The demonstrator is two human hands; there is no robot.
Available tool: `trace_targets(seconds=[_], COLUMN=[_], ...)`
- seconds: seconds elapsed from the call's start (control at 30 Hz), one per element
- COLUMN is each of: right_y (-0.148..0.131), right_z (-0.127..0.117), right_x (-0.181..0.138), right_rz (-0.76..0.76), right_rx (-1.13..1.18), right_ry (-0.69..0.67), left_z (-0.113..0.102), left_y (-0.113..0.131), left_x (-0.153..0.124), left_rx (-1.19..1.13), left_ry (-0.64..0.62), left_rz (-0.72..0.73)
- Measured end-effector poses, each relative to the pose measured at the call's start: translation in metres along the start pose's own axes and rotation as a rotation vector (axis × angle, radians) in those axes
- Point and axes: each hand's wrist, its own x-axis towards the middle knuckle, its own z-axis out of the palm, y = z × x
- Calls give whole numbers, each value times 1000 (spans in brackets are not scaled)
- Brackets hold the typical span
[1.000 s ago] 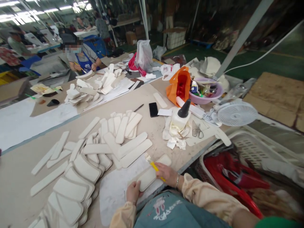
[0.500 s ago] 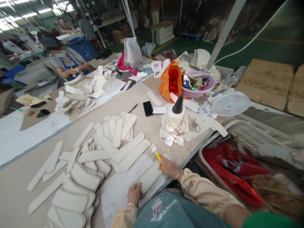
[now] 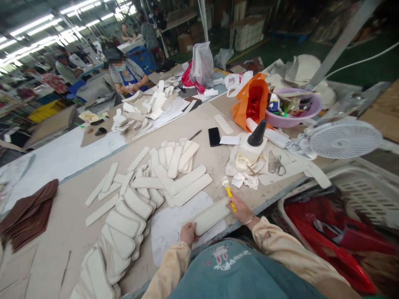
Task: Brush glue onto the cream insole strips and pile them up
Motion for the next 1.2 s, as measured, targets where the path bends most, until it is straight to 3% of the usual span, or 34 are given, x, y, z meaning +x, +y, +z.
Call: trace_targets(seconds=[0.17,0.27,0.37,0.5,0.6,0.7,0.77,0.87,0.93,1.1,1.2], right_y=[-19,-51,-85,-111,-116,-121,-127,-140,-150,-170,-174], right_z=[-36,-53,-57,-54,-52,-51,-50,-48,-44,-24,-10], right_x=[-3,2,10,18,23,27,31,42,52,73,79], right_rz=[-34,-107,-161,-195,-174,-142,-113,-35,5,51,65], right_rx=[-30,33,135,263,319,345,357,371,390,453,510], right_ry=[19,-69,-163,-243,-282,-284,-253,-129,-47,-37,-98], left_z=[-17,-30,-41,-52,-59,-65,-66,-60,-52,-28,-34], left_y=[17,43,77,117,134,139,136,124,115,96,89], left_x=[-26,-52,-80,-110,-122,-122,-115,-101,-92,-74,-60], left_rx=[53,147,298,401,418,282,41,-433,-626,-757,-871], left_ry=[-23,-59,-97,-150,-121,-55,-42,-118,-188,-208,-150], left_rz=[179,415,655,812,902,881,813,655,536,344,327])
